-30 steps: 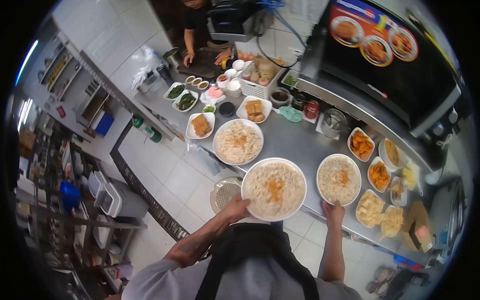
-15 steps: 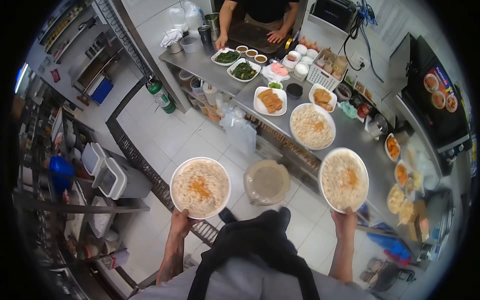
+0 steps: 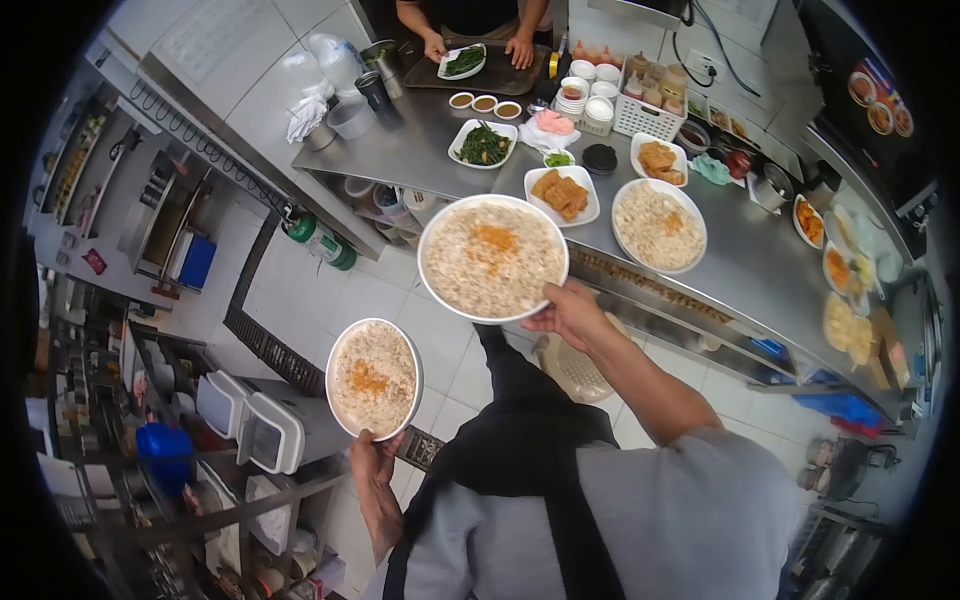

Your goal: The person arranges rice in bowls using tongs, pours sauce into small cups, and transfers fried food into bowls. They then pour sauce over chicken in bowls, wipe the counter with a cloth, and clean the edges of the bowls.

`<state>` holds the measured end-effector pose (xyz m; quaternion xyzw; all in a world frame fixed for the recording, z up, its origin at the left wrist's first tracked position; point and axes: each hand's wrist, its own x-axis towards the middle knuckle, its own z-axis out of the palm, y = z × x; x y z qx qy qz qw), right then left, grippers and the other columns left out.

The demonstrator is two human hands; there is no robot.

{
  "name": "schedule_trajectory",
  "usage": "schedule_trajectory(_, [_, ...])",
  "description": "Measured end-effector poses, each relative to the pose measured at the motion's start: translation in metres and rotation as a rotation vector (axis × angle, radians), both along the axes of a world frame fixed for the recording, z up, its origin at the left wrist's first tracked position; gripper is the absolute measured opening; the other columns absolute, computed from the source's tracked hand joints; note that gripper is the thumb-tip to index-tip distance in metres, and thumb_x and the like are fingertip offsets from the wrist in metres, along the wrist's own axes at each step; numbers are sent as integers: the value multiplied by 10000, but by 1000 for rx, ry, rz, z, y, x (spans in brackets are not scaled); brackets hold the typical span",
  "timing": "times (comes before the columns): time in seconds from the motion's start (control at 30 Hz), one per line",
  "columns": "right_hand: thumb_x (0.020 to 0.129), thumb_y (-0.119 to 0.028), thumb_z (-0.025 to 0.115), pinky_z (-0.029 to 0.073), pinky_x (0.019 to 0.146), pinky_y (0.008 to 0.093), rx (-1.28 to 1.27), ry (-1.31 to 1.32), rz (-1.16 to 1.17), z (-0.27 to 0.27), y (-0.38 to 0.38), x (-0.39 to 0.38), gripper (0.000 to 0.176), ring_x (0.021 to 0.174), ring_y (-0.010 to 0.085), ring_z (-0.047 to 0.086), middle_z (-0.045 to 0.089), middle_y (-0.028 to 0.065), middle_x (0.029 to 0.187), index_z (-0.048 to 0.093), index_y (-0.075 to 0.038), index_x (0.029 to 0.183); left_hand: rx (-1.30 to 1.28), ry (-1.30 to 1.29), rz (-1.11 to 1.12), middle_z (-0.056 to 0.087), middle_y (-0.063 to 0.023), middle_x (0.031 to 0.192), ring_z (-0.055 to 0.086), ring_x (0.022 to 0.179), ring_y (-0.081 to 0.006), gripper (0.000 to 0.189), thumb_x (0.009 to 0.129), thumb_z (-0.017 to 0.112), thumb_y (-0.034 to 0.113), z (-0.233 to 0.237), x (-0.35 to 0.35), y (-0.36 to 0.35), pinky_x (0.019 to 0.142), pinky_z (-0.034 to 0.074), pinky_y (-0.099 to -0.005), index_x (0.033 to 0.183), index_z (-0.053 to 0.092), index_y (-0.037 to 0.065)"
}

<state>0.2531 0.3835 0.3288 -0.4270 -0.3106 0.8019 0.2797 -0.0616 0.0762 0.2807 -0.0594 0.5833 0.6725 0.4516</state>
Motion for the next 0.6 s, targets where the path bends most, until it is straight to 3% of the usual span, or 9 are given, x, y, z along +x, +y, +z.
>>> schedule_trajectory(0.1, [1018,-169,491,640,759,390,27,84,-18,-16,74,-72,333,818,279,730,684,206,1078,517,78,1240,-4,24,-81,629,-268,1221,705,978,-401,457,926,383,45,4,-47,65,791,643,-479,1353,409,-112])
schedule_trajectory(0.27, [1016,-155,486,639,765,377,34,111,-82,-28,235,-220,356,854,276,719,667,211,1110,492,81,1282,-45,208,-119,581,-255,1310,682,1053,-401,504,938,358,34,31,-114,226,793,643,-496,1438,371,-23])
schedule_trajectory(0.3, [1015,-147,476,637,777,376,67,112,-115,-28,265,-242,384,905,285,713,654,223,1143,467,95,1313,-53,217,-164,523,-301,1342,639,1134,-437,507,932,332,-18,36,-130,252,833,644,-525,1435,336,-79])
schedule_trajectory(0.37, [1019,-148,482,640,741,369,106,81,-148,-22,327,-273,367,845,267,714,663,213,1113,478,89,1299,-44,234,-179,528,-275,1358,648,1124,-424,521,935,334,-4,45,-150,305,814,644,-524,1455,337,-32])
schedule_trajectory(0.4, [1023,-149,488,644,706,363,122,39,-164,-24,348,-283,350,785,249,715,671,203,1084,490,83,1285,-57,238,-179,532,-250,1373,658,1114,-411,538,937,336,10,47,-158,322,796,643,-523,1475,337,15])
schedule_trajectory(0.6, [1021,-120,500,650,693,360,125,76,-389,-23,442,-258,352,811,288,731,669,225,1098,467,74,1313,-27,155,-292,514,-270,1380,643,1136,-438,549,928,327,-12,55,-198,426,807,645,-531,1477,317,-12])
